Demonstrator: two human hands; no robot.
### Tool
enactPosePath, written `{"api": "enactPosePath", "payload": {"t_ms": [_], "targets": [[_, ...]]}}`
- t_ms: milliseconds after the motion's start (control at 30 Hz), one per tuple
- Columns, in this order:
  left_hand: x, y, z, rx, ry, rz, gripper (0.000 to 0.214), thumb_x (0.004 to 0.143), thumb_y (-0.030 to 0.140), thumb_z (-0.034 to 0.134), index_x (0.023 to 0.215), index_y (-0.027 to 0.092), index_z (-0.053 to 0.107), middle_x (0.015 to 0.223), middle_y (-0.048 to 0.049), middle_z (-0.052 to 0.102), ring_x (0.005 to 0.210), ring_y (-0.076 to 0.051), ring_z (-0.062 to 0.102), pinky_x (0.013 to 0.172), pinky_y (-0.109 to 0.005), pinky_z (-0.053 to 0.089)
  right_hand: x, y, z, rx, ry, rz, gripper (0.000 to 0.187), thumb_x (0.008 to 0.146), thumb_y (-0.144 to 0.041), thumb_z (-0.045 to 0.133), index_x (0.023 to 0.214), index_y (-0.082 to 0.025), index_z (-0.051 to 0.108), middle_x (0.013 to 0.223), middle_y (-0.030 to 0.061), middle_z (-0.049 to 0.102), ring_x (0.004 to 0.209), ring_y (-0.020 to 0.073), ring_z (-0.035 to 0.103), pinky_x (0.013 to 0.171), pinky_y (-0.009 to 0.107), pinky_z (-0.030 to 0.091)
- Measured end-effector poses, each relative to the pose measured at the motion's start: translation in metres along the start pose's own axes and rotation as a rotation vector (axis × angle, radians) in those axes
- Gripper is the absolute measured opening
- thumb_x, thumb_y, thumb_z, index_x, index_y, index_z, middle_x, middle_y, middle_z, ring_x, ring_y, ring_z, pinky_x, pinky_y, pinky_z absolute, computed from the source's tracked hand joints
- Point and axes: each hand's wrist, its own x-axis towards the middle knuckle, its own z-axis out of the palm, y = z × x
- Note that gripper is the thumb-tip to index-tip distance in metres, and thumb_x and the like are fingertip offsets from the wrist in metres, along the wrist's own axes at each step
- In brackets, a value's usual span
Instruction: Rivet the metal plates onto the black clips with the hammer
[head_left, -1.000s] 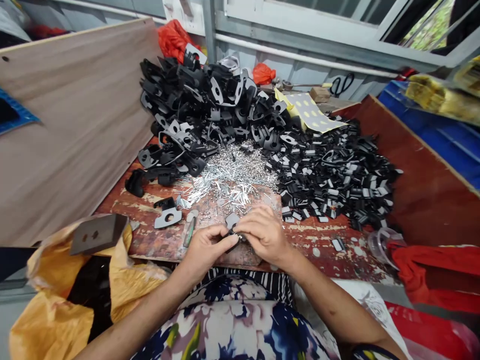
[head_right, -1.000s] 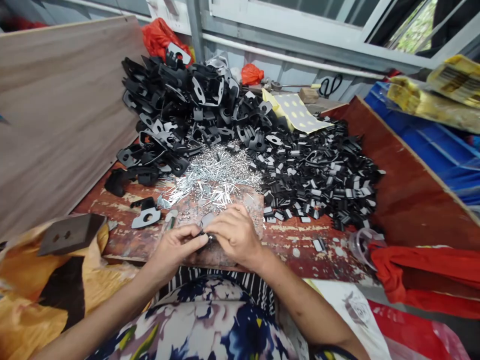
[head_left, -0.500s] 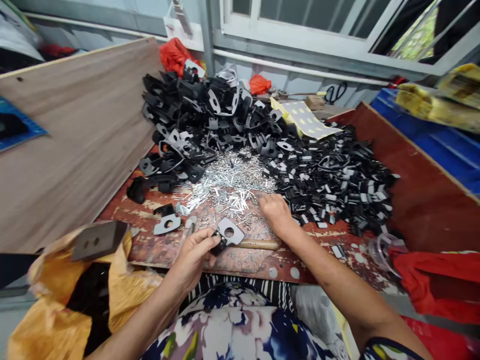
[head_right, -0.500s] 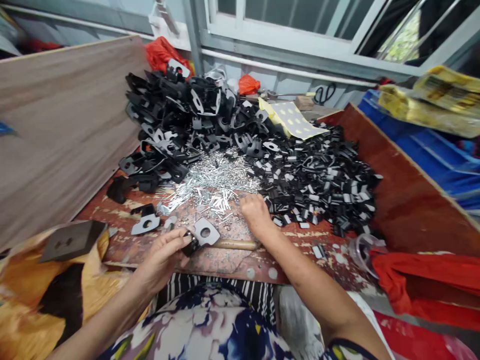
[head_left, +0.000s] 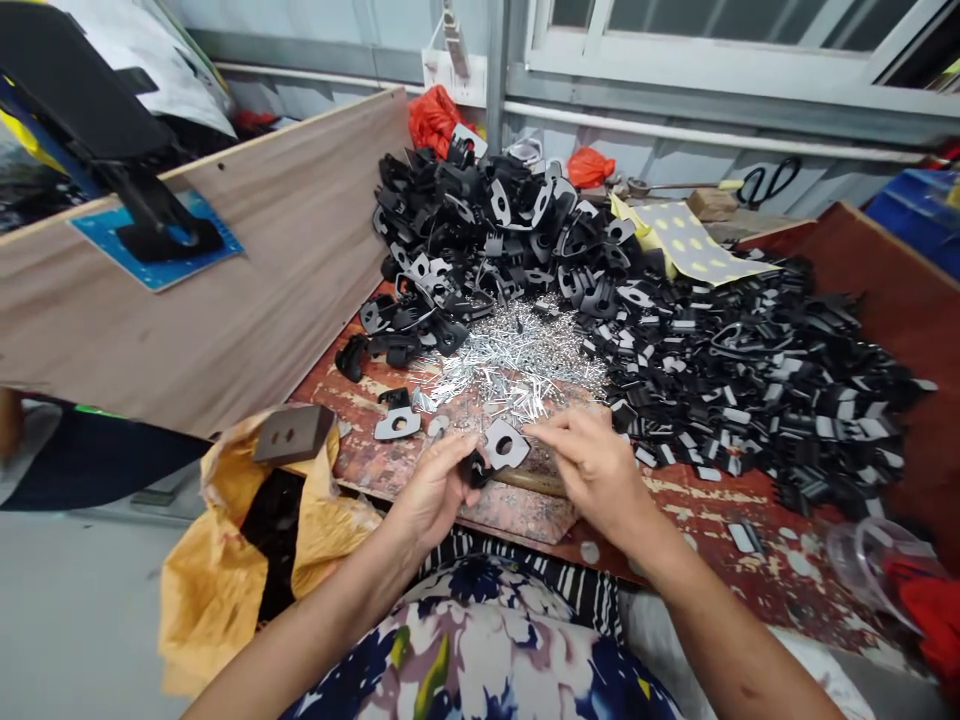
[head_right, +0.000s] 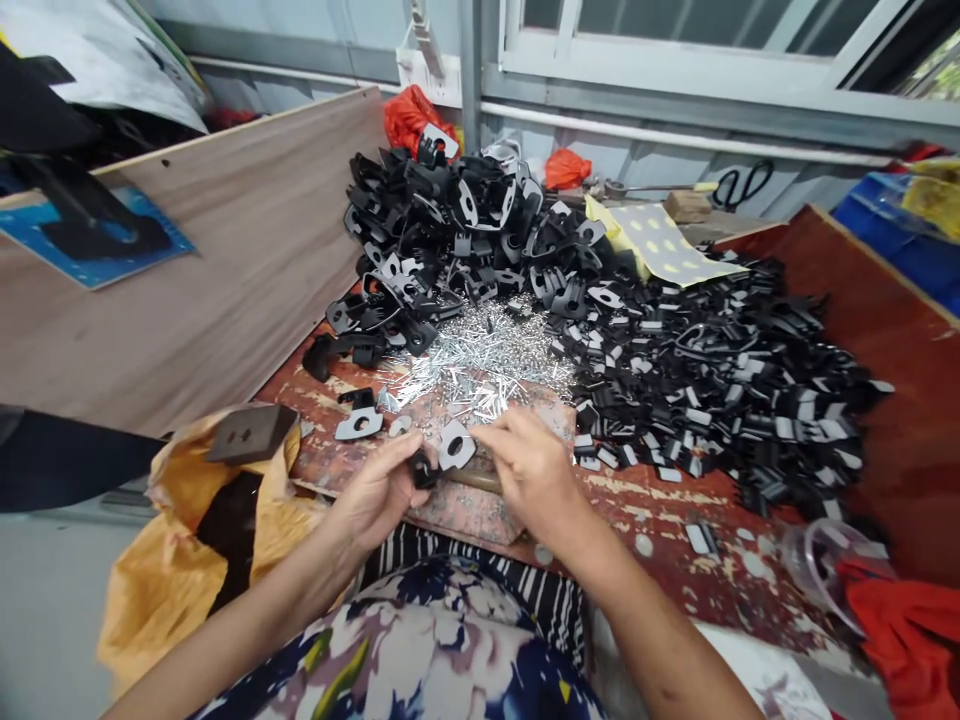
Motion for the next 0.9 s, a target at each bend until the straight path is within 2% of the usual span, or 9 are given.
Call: {"api": "enactPosePath", "payload": {"t_ms": [100, 300, 400, 533, 633, 733, 800, 900], "targets": [[0.001, -0.002, -0.001, -0.029, -0.023, 0.015, 0.03, 0.07, 0.037, 0.09, 0.077, 0.015, 0.072, 0.073, -0.0019, 0.067, 0.057, -0.011, 0.055, 0.04, -0.02, 0.048, 0.005, -0.026, 0.014, 0.059, -0.017, -0.054, 0.025, 0.1, -0.01, 0.052, 0.114, -0.019, 0.072, 0.091, 0.0045, 0.067, 0.086, 0.0162, 0.062, 0.076, 0.032, 0.053], [-0.001, -0.005, -0.003, -0.087, -0.018, 0.029, 0.027, 0.069, 0.032, 0.091, 0.077, 0.015, 0.072, 0.073, -0.0002, 0.064, 0.06, -0.012, 0.056, 0.043, -0.022, 0.054, 0.004, -0.026, 0.035, 0.022, -0.051, -0.111, 0.025, 0.101, -0.011, 0.048, 0.103, -0.018, 0.072, 0.087, 0.0051, 0.066, 0.083, 0.0169, 0.058, 0.074, 0.032, 0.051], [-0.003, -0.008, -0.004, -0.075, 0.004, 0.023, 0.028, 0.068, 0.033, 0.092, 0.078, 0.015, 0.072, 0.073, 0.0007, 0.062, 0.059, -0.011, 0.055, 0.042, -0.022, 0.054, 0.004, -0.031, 0.036, -0.111, -0.078, -0.133, 0.025, 0.1, -0.01, 0.048, 0.095, -0.016, 0.071, 0.084, 0.0059, 0.063, 0.083, 0.0183, 0.054, 0.073, 0.032, 0.048], [-0.002, -0.013, -0.002, -0.08, 0.066, 0.073, 0.028, 0.064, 0.03, 0.093, 0.074, 0.015, 0.072, 0.071, 0.0026, 0.063, 0.059, -0.009, 0.056, 0.048, -0.018, 0.053, 0.009, -0.048, 0.037, -0.43, -0.058, -0.336, 0.027, 0.099, -0.011, 0.051, 0.078, -0.016, 0.067, 0.072, 0.0045, 0.057, 0.073, 0.0186, 0.048, 0.073, 0.035, 0.046], [-0.001, -0.015, 0.003, -0.106, 0.122, 0.136, 0.028, 0.058, 0.026, 0.094, 0.07, 0.015, 0.07, 0.071, 0.0021, 0.066, 0.062, -0.008, 0.057, 0.056, -0.015, 0.053, 0.013, -0.057, 0.045, -0.583, 0.008, -0.48, 0.024, 0.095, -0.007, 0.054, 0.077, -0.016, 0.067, 0.07, 0.0031, 0.057, 0.068, 0.0174, 0.047, 0.075, 0.036, 0.047], [-0.001, -0.018, 0.008, -0.073, 0.135, 0.146, 0.026, 0.059, 0.025, 0.091, 0.069, 0.016, 0.069, 0.072, 0.0006, 0.066, 0.062, -0.01, 0.057, 0.056, -0.017, 0.053, 0.013, -0.058, 0.054, -0.635, 0.074, -0.566, 0.022, 0.094, -0.007, 0.054, 0.08, -0.016, 0.068, 0.073, 0.004, 0.062, 0.071, 0.0178, 0.052, 0.082, 0.037, 0.048], [-0.001, -0.02, 0.008, -0.064, 0.119, 0.152, 0.026, 0.06, 0.024, 0.09, 0.068, 0.017, 0.066, 0.069, 0.0017, 0.062, 0.06, -0.01, 0.054, 0.053, -0.017, 0.051, 0.012, -0.056, 0.058, -0.616, 0.076, -0.557, 0.022, 0.094, -0.007, 0.055, 0.079, -0.016, 0.068, 0.073, 0.004, 0.062, 0.072, 0.0176, 0.052, 0.081, 0.037, 0.048], [-0.003, -0.02, 0.008, -0.052, 0.09, 0.162, 0.029, 0.061, 0.024, 0.089, 0.068, 0.017, 0.061, 0.067, 0.0042, 0.056, 0.058, -0.008, 0.049, 0.051, -0.016, 0.047, 0.01, -0.052, 0.058, -0.553, 0.074, -0.483, 0.022, 0.093, -0.007, 0.057, 0.075, -0.016, 0.064, 0.07, 0.0031, 0.058, 0.07, 0.0171, 0.049, 0.071, 0.034, 0.044]]}}
